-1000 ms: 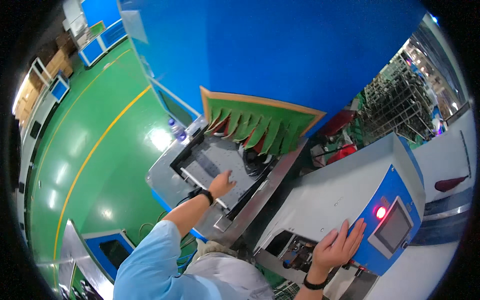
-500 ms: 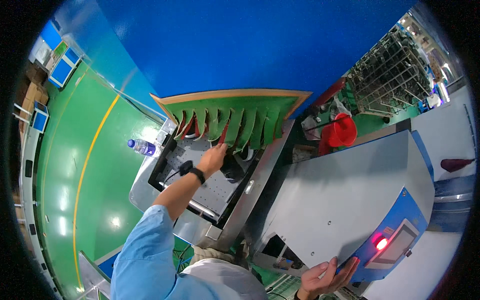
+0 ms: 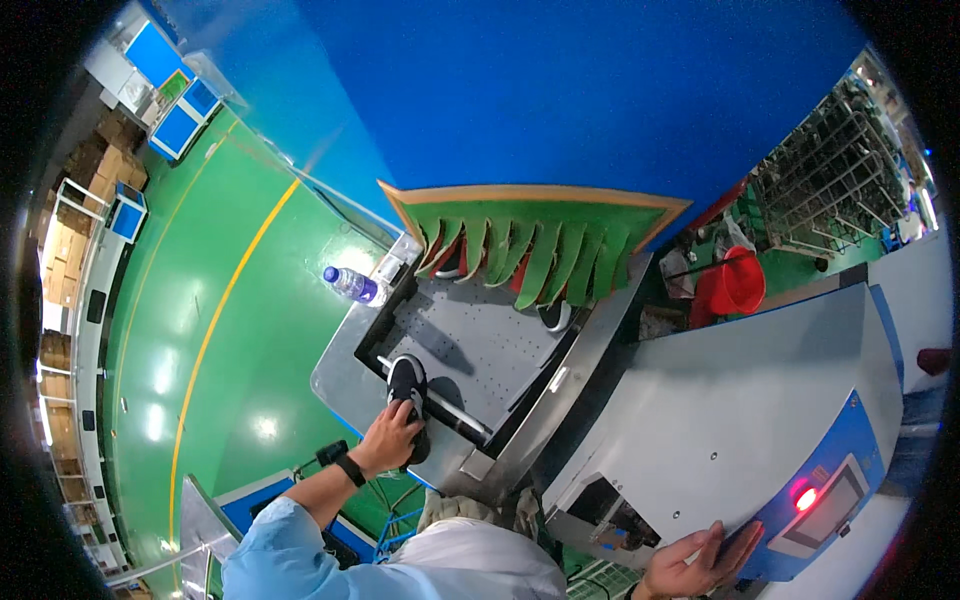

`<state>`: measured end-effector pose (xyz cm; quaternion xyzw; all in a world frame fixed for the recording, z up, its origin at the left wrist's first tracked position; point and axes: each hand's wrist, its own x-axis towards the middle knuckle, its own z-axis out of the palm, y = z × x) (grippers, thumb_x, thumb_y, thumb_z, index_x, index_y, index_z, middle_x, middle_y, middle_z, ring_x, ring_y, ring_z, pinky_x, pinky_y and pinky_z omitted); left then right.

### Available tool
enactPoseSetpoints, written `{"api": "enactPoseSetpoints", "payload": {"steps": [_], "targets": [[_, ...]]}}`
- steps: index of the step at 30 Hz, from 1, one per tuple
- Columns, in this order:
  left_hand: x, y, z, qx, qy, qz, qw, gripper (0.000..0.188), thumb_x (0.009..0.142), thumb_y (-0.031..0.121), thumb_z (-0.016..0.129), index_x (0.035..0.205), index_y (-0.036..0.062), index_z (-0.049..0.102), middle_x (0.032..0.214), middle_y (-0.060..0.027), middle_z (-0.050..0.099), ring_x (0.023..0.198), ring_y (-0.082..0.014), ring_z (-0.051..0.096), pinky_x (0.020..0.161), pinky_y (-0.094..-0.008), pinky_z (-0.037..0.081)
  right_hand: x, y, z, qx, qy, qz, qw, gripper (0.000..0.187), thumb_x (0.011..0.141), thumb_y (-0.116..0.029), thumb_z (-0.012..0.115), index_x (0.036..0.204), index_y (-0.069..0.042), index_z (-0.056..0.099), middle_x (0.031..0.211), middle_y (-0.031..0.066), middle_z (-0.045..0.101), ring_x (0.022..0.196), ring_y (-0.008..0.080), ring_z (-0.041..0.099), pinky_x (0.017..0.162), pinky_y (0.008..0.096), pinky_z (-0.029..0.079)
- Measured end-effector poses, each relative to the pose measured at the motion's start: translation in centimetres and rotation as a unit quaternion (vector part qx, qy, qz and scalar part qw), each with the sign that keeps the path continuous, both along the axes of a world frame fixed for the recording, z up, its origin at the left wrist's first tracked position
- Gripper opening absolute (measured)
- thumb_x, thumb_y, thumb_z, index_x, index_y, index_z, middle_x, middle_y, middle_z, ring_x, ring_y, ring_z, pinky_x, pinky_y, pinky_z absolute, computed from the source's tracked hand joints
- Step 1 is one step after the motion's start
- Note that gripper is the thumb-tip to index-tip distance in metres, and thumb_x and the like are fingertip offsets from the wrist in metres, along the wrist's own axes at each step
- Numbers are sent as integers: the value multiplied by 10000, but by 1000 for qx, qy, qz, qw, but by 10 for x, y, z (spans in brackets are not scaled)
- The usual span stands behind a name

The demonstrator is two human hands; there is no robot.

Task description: Operating a lasting machine and placing shoes on a conveyor belt in a shoe factory.

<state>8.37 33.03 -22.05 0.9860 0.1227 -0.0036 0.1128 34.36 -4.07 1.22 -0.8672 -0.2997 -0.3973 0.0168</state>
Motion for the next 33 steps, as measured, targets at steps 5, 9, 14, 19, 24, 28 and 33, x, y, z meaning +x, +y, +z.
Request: {"api": "enactPoseSetpoints", "payload": {"steps": [5,9,14,19,24,28,33], "targets": [[109,46,21,-305,272,-13,913,301,943,286,637,1156,81,689,1090,-145,679,993,-322,666,907,-404,539,7,28,26,35,-79,-3,996,224,1006,-208,592,966,-34,726,1161,280,692,1047,454,684,888,532,560],[215,111,-31,-373,-31,66,925,317,944,231,575,1212,80,653,1109,-223,696,1037,-401,662,890,-454,531,0,26,12,-11,-58,-58,997,173,1009,-187,564,1111,-63,627,1240,326,639,1090,494,660,897,598,542],[342,217,-81,-73,-159,165,971,386,855,122,545,1209,22,665,1117,-247,689,1073,-432,637,965,-518,506,2,13,5,21,-33,-16,999,184,1016,-203,552,1116,-70,632,1276,341,608,1155,522,611,934,604,516],[395,207,-89,87,264,-108,954,456,780,252,671,1165,11,704,1256,-267,647,1155,-426,617,993,-495,496,-4,5,3,26,-7,-40,999,210,1009,-245,574,1135,-88,634,1316,345,581,1188,528,585,954,630,472],[334,176,-142,-42,-48,253,965,676,790,246,756,1366,47,465,1319,-243,568,1222,-413,554,1003,-470,505,-6,-3,-2,27,-8,-41,999,211,1000,-256,595,1126,-98,656,1339,325,580,1195,522,581,949,640,471],[296,133,-122,-78,-82,367,923,579,752,176,776,1256,32,530,1217,-249,641,995,-443,672,859,-487,554,-6,-4,-1,19,-5,-48,999,234,1007,-282,594,1129,-100,677,1325,302,601,1194,494,587,970,607,488],[241,88,-46,-451,-83,325,827,643,651,126,808,1245,-17,605,1019,-164,721,933,-257,697,855,-362,530,-8,-6,6,16,-19,-73,997,222,989,-279,588,1014,-115,736,1299,285,613,1173,473,596,920,581,513]]}}
